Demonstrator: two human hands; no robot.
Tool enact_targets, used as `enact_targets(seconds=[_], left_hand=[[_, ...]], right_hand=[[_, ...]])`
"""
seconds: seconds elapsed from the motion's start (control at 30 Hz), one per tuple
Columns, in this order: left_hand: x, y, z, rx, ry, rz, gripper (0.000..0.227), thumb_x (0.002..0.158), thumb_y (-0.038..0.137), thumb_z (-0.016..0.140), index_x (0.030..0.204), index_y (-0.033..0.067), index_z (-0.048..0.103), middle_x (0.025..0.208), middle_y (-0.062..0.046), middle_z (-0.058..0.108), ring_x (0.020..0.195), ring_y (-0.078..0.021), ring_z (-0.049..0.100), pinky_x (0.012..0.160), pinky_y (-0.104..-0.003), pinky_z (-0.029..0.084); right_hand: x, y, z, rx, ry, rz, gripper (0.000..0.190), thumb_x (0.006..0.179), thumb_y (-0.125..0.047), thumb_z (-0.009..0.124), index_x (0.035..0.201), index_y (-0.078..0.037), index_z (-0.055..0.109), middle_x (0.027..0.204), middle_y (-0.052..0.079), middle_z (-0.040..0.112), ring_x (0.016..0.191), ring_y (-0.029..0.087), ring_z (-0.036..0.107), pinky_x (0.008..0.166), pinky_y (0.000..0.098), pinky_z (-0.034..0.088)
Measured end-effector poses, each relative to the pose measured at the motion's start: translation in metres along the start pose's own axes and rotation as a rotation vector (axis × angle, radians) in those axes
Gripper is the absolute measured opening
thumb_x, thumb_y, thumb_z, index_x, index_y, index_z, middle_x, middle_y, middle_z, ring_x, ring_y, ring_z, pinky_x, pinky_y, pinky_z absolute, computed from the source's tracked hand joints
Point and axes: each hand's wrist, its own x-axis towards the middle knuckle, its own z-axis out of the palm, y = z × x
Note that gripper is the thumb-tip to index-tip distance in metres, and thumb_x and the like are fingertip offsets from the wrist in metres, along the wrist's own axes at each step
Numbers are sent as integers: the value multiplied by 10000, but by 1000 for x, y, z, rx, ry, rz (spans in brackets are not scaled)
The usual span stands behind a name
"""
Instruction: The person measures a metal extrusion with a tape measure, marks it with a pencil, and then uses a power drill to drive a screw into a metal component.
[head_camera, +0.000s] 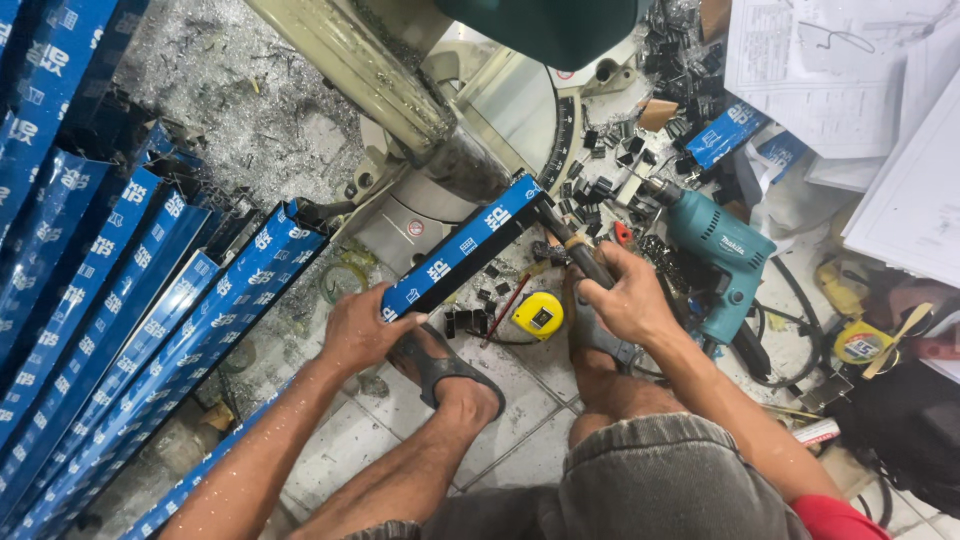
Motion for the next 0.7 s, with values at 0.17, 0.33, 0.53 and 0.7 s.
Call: enact_targets(seconds=[0.17,0.33,0.53,0.7], left_hand=[[32,-13,-18,-222,-136,2,392,700,306,966,850,31,731,680,-122,685,677,-281,700,612,-381,529],[41,-16,-13,-363,-281,-32,448,626,240,1008,895,-20,761,773,-117,744,738,-305,721,646,-391,578],[8,-47,85,402,392,289,504,748,393,901,1096,106,675,804,-104,719,737,-326,758,674,-443,600],[2,-25,49,145,71,13,739,803,596,826,1344,115,676,1102,-191,783,1091,-416,740,890,-535,595]], right_hand=[[2,5,4,77,77,-171,153,677,-95,759,727,-112,615,677,105,615,619,176,537,588,326,415],[12,32,0,164,58,-278,154,695,-39,758,713,-75,610,789,128,682,661,186,553,615,345,429],[-9,-53,-21,-157,-11,117,136,748,-240,777,761,-151,675,566,109,590,571,264,571,592,372,450],[-9,-31,-10,-43,29,-22,126,745,-180,786,811,-120,698,620,105,613,630,211,583,591,340,442]])
